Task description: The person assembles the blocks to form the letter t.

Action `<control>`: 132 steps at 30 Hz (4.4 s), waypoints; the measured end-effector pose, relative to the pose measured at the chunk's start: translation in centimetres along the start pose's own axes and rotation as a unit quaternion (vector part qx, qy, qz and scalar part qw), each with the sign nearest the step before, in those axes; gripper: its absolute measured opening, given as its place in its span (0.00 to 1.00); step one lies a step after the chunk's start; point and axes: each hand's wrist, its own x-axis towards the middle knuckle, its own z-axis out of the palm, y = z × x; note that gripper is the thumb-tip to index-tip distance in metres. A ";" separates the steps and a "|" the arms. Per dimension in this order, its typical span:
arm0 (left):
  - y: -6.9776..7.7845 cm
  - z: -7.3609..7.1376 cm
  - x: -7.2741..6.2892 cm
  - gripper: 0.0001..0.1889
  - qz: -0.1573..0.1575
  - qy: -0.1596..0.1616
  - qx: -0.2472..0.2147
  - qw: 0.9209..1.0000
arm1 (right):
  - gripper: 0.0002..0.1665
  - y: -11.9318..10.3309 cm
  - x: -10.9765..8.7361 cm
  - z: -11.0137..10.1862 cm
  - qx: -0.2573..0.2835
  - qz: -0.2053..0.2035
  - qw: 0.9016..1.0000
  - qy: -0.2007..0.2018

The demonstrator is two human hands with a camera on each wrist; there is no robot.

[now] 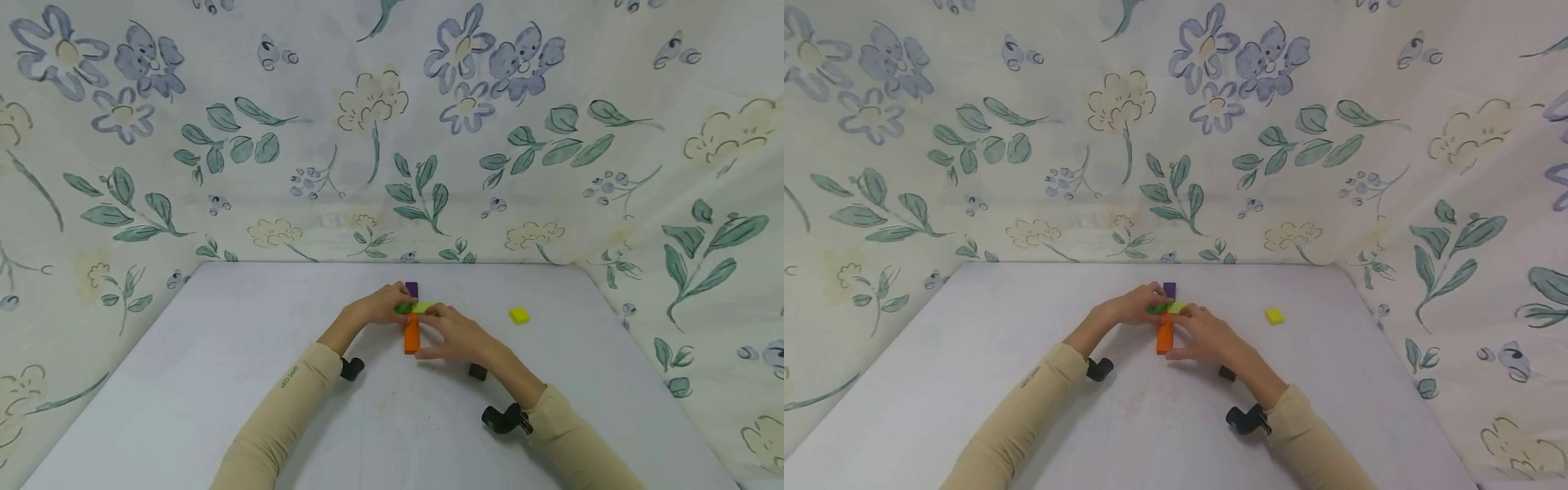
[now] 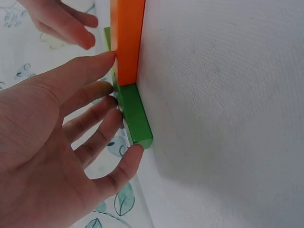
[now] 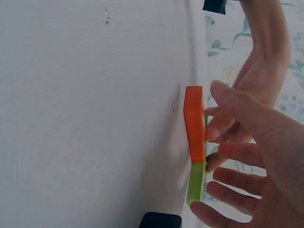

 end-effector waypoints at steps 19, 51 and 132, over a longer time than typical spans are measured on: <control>-0.1 0.0 0.1 0.25 -0.006 -0.006 0.002 1.000 | 0.40 1.1 -1.8 -1.2 -0.008 0.018 0.999 0.028; -0.2 0.0 0.0 0.26 -0.006 -0.011 -0.009 1.000 | 0.31 5.6 -4.7 -2.5 -0.071 0.088 0.986 0.125; -0.4 0.1 0.0 0.27 -0.014 -0.011 -0.024 1.000 | 0.29 12.6 -6.8 -3.7 -0.035 0.251 0.960 0.116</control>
